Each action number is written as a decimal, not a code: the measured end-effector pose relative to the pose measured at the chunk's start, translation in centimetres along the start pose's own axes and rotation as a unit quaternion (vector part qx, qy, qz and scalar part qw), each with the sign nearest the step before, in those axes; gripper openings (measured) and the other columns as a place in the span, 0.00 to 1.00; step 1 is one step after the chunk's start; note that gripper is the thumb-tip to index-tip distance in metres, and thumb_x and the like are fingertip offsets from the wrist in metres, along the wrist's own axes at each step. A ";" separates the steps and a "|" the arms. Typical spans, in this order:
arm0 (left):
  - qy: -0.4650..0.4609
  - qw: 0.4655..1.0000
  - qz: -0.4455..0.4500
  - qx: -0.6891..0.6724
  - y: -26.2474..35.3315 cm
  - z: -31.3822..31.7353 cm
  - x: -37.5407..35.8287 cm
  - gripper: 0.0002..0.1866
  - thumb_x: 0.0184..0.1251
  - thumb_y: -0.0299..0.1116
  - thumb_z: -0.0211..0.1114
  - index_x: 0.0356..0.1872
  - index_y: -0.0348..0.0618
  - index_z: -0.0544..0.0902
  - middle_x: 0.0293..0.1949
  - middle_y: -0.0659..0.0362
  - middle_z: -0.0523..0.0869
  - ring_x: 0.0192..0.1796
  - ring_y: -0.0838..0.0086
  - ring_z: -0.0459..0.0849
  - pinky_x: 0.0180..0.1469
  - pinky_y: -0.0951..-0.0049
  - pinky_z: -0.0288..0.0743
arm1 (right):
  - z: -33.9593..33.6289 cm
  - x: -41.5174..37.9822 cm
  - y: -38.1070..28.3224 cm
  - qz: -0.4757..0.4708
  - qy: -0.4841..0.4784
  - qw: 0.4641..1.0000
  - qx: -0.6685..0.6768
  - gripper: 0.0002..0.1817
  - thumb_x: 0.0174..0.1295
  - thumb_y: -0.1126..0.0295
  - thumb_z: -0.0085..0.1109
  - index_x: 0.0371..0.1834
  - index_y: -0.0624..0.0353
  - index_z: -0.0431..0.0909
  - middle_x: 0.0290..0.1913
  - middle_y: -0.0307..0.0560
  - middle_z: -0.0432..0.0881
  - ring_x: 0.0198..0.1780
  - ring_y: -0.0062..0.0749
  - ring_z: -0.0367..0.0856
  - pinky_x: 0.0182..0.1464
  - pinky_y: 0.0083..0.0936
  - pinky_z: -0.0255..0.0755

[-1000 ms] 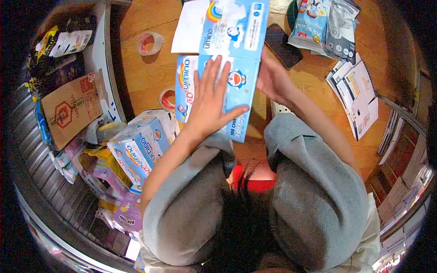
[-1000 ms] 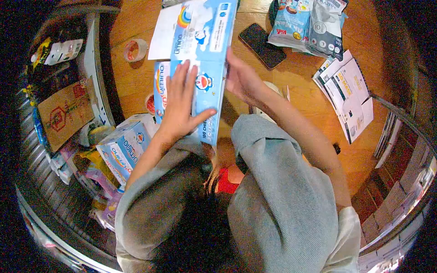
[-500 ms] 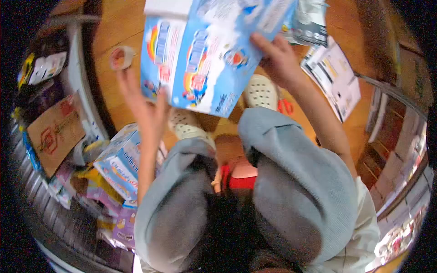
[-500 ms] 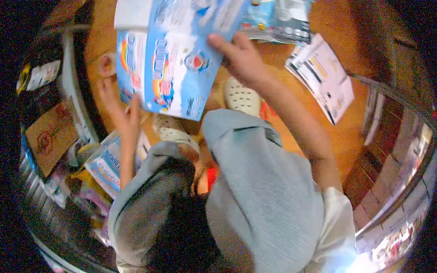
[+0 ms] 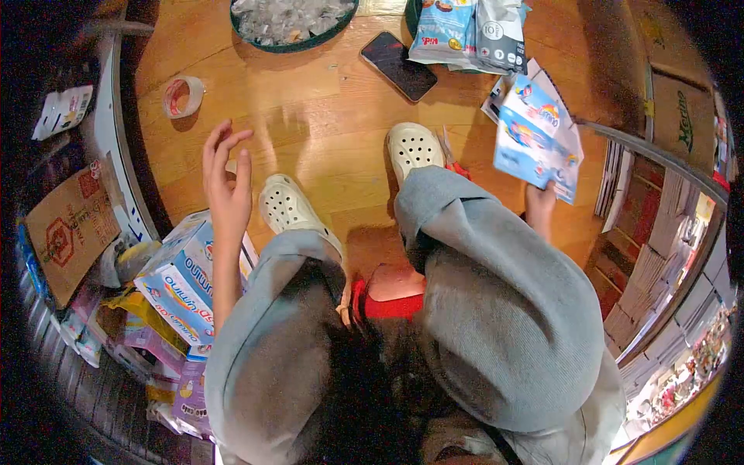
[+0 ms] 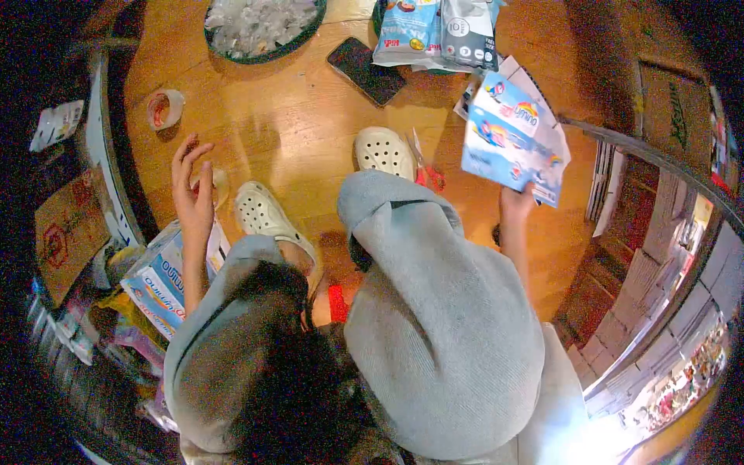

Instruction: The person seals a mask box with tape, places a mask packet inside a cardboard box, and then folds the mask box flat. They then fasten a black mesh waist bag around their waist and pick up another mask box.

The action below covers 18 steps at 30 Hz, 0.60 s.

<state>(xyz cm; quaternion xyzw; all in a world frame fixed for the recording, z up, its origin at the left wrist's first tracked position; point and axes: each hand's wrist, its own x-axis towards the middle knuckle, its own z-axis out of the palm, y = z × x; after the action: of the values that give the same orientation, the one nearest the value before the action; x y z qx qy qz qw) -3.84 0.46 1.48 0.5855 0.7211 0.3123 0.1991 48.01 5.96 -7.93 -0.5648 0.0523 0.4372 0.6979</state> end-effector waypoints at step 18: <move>0.065 0.991 0.120 -0.017 12.2 -15.0 1.3 0.11 0.65 0.29 0.50 0.43 0.38 0.77 0.51 0.53 0.74 0.56 0.69 0.70 0.58 0.73 0.59 | -23.1 -10.3 -13.1 0.308 -0.204 0.726 -0.580 0.17 0.60 0.55 0.48 0.43 0.55 0.73 0.27 0.38 0.73 0.31 0.24 0.72 0.35 0.21 0.69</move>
<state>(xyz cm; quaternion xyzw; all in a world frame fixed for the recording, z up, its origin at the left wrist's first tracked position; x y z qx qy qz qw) -5.13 -0.05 20.78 0.6427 0.6517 0.3834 0.1233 60.16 -18.69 -0.58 -0.7094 -0.1841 0.6780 0.0558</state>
